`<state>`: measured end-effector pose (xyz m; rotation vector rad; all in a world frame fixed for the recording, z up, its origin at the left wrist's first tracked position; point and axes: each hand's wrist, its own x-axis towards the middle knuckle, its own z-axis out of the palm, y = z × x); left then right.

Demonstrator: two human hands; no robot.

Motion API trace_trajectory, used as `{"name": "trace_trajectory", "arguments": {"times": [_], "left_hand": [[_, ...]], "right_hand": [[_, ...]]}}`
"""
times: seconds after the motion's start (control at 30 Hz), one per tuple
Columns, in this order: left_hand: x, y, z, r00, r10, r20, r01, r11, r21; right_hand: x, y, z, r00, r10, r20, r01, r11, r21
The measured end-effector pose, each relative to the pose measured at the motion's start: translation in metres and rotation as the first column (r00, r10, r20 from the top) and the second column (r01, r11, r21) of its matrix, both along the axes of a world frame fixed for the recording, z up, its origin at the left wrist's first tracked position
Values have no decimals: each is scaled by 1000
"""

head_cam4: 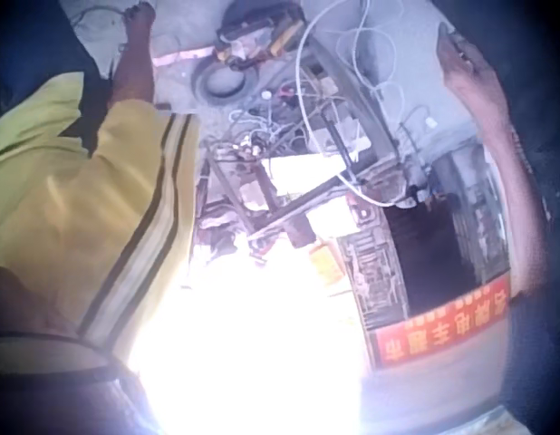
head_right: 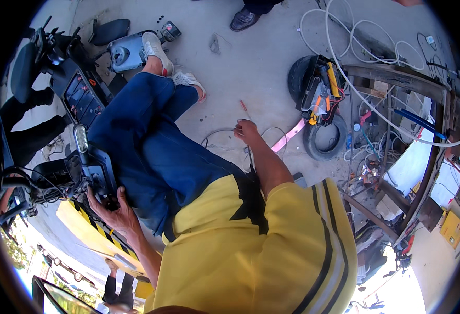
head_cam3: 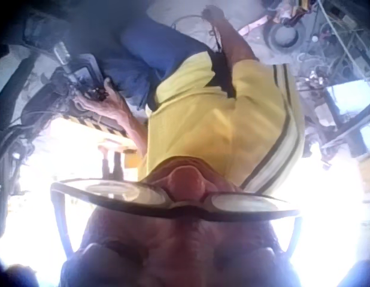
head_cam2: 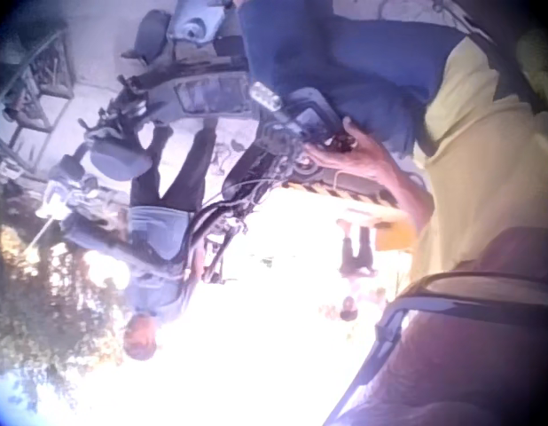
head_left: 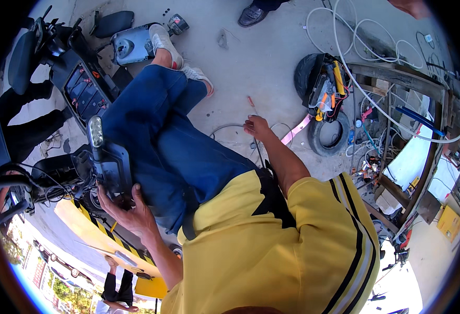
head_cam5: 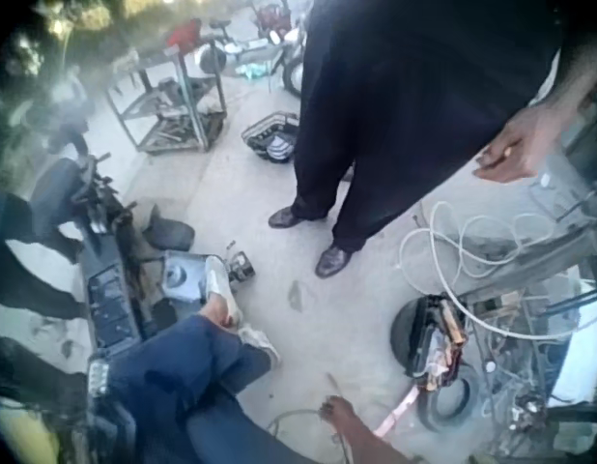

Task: The person works on the handlebar area of a scooter, manipulating wires and components. They use a screwdriver to tighten screws on a black plastic housing attached to the handlebars. The task involves repeated adjustments and securing of the housing.

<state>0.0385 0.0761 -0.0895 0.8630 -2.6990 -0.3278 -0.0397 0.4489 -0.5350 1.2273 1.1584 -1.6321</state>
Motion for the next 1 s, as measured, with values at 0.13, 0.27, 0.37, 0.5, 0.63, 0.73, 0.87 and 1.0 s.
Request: {"name": "trace_trajectory", "arguments": {"times": [0.13, 0.27, 0.37, 0.5, 0.63, 0.73, 0.87, 1.0], "left_hand": [[7, -8, 2, 997, 65, 34, -68, 991, 119], [10, -15, 3, 988, 154, 33, -157, 948, 279], [4, -16, 8, 976, 201, 80, -215, 944, 251], [10, -14, 13, 987, 122, 105, -128, 991, 50], [17, -18, 22, 925, 267, 271, -140, 901, -410], [17, -8, 22, 891, 369, 263, -246, 882, -402], [6, -11, 14, 890, 365, 271, -224, 871, -437], [11, -22, 18, 944, 152, 294, -66, 957, -282]], "right_hand": [[-36, -21, -7, 956, -266, 124, 266, 964, 18], [-63, -34, -14, 949, -273, 159, 266, 962, 64], [-71, -34, -44, 935, -305, 183, 296, 952, 74], [-72, -39, -74, 888, -402, 222, 387, 916, 109], [-81, -50, -84, 840, -483, 246, 454, 875, 169], [-92, -53, -85, 785, -551, 282, 492, 832, 255], [-63, -27, -138, 820, -556, 136, 506, 816, 281], [-104, -70, -69, 901, -432, 37, 342, 761, 552]]}}
